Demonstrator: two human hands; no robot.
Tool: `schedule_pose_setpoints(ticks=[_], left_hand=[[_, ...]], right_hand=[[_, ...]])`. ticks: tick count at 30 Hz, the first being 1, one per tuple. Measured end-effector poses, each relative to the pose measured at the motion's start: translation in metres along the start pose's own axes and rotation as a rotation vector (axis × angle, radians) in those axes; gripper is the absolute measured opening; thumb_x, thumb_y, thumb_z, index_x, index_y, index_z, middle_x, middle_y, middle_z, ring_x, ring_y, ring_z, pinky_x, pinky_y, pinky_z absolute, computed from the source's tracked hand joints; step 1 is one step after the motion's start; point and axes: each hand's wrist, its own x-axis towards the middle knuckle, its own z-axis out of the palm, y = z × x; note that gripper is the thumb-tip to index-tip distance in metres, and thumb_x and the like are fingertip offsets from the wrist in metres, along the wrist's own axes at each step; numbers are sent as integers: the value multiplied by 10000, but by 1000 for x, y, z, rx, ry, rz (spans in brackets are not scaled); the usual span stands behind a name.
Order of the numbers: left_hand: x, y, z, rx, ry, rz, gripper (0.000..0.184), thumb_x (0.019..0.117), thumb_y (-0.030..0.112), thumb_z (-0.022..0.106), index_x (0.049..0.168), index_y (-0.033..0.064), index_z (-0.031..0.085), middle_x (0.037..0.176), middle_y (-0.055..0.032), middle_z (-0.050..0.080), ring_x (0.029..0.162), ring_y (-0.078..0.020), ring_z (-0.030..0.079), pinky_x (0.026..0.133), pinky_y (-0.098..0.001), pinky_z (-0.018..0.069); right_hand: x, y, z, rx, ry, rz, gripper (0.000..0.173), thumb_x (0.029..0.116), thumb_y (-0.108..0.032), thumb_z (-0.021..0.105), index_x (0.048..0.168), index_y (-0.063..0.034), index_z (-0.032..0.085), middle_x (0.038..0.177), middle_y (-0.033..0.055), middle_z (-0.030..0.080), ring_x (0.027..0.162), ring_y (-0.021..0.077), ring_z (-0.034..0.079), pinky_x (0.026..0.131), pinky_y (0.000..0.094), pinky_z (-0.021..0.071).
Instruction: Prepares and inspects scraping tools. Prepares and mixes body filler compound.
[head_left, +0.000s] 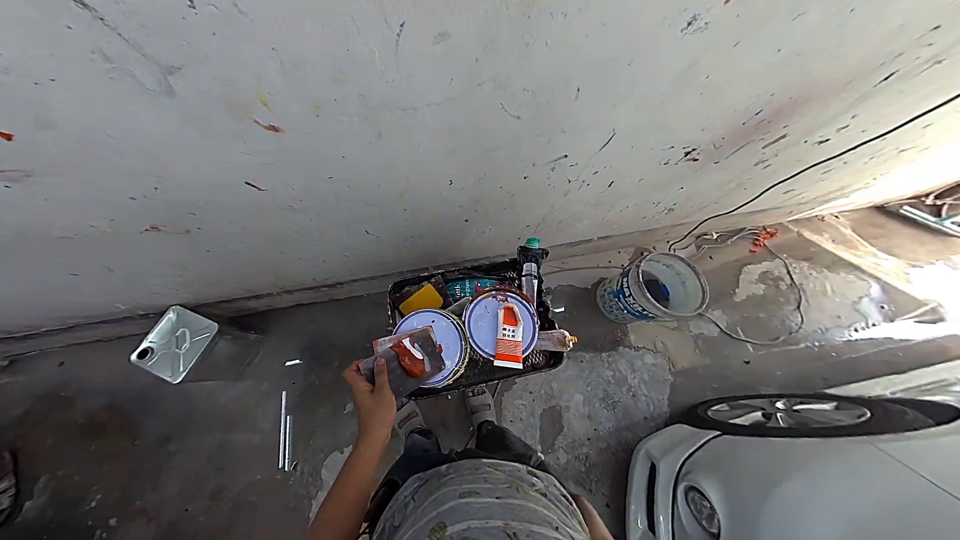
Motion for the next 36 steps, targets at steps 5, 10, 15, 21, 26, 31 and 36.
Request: schedule_pose_setpoints(ticks=[5, 10, 15, 21, 26, 31, 36], left_hand=[[2, -5, -6, 80, -63, -40, 401, 1056, 192, 553, 1349, -58, 440, 1112, -173, 640, 968, -167, 684, 856, -334, 597], [6, -18, -10, 57, -87, -110, 375, 1084, 221, 500, 1327, -61, 456, 1148, -178, 620, 1016, -172, 661, 908, -341, 568], [9, -21, -4, -28, -133, -173, 363, 1100, 157, 418, 1400, -47, 435, 1243, -198, 609, 1078, -205, 665, 924, -372, 579], [5, -18, -6, -53, -167, -153, 361, 1067, 79, 480, 1405, -47, 461, 1223, -190, 642, 1061, -212, 686, 908, -384, 597], [3, -20, -14, -61, -172, -109, 357, 1006, -19, 540, 1360, -65, 536, 1211, -189, 669, 1059, -207, 689, 914, -369, 592], [1, -18, -22, -121, -124, -175, 512, 997, 10, 593, 1477, -31, 420, 1218, -195, 678, 1058, -218, 697, 929, -373, 584], [-13, 9, -42, 213, -47, 46, 629, 1012, 320, 594, 1513, 10, 375, 1440, -202, 524, 1286, -279, 560, 1026, -454, 511]], right_hand=[[12, -12, 6, -64, 155, -180, 572, 1074, -217, 494, 1551, 25, 290, 1498, 281, 462, 1324, 310, 540, 1090, 446, 454], [76, 39, -19, -67, 20, -290, 466, 1075, -182, 456, 1457, 84, 441, 1421, 271, 537, 1262, 233, 571, 1071, 359, 454], [43, -26, -15, -483, 36, -198, 587, 1042, -387, 544, 1492, -22, 448, 1407, 240, 574, 1300, 338, 574, 1104, 510, 451], [10, -188, 55, -787, 335, -1069, 409, 981, -367, 602, 1298, -111, 641, 1151, 77, 669, 956, 197, 681, 774, 405, 598], [41, -261, 117, -1042, 405, -1004, 511, 939, -351, 699, 1377, -116, 578, 1240, 168, 623, 1139, 365, 621, 904, 545, 548], [62, -272, 128, -979, 324, -974, 342, 948, -161, 682, 1271, -68, 622, 1196, 190, 659, 1063, 371, 666, 884, 581, 555], [30, -259, 127, -651, 92, -1103, 203, 952, -126, 689, 1154, -134, 663, 964, 27, 721, 699, 170, 679, 647, 413, 607]])
